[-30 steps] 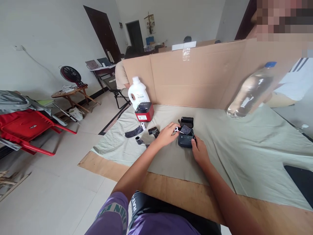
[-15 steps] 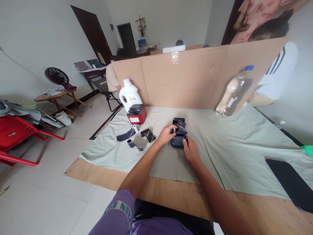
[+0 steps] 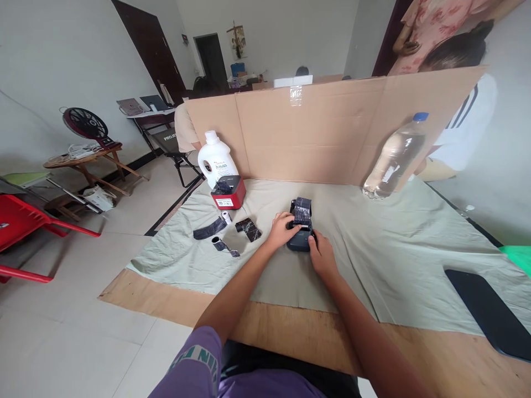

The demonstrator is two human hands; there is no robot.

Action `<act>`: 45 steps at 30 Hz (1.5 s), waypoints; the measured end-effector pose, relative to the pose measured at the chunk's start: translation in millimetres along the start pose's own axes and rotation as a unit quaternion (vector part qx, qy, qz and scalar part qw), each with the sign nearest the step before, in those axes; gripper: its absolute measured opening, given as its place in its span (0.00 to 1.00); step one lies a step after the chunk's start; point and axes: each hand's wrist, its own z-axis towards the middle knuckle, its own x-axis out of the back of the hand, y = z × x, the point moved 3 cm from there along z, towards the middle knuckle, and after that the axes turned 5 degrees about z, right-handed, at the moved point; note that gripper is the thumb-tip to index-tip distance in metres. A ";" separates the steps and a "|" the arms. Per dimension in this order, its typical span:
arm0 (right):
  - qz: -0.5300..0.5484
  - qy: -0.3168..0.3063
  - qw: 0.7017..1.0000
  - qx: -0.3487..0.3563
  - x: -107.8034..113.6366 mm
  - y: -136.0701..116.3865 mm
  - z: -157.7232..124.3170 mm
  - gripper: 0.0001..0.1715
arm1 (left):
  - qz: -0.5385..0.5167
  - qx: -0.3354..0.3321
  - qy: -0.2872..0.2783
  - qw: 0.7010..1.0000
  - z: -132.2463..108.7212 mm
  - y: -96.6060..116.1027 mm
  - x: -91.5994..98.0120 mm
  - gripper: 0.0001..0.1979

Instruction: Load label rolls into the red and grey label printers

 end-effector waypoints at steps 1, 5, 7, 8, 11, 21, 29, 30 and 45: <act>0.002 0.000 1.000 -0.001 -0.1 0.1 0.2 0.33 | 0.006 -0.019 0.001 1.000 -5.8 2.2 1.9 0.08; 0.006 -0.004 1.000 -0.010 1.1 -0.6 1.1 0.33 | 0.007 -0.040 0.024 0.999 -26.2 4.9 5.5 0.08; 0.015 -0.011 1.000 -0.008 1.7 -1.7 1.3 0.32 | -0.012 -0.039 0.043 0.998 -32.6 4.5 6.9 0.08; 0.024 -0.016 1.000 -0.005 1.9 -2.1 1.1 0.31 | -0.017 -0.045 0.047 0.998 -35.0 4.8 7.6 0.09; 0.044 -0.015 0.999 -0.005 3.6 -1.4 0.9 0.31 | 0.007 -0.087 0.028 0.996 -41.0 6.9 10.5 0.10; -0.079 -0.059 0.995 0.011 27.8 -19.4 66.6 0.20 | 0.072 -0.186 -0.032 0.979 -50.8 3.5 9.0 0.12; -0.258 -0.234 0.932 -0.107 -1.0 -42.8 106.8 0.19 | 0.037 -0.223 0.017 0.974 -48.5 -2.5 5.3 0.12; -0.263 -0.238 0.928 -0.113 -2.2 -42.3 106.3 0.20 | 0.038 -0.221 0.017 0.974 -48.2 -3.2 4.8 0.12; -0.296 -0.155 0.937 -0.100 -5.9 -56.9 94.8 0.21 | 0.083 -0.189 0.031 0.978 -45.5 -1.1 2.0 0.13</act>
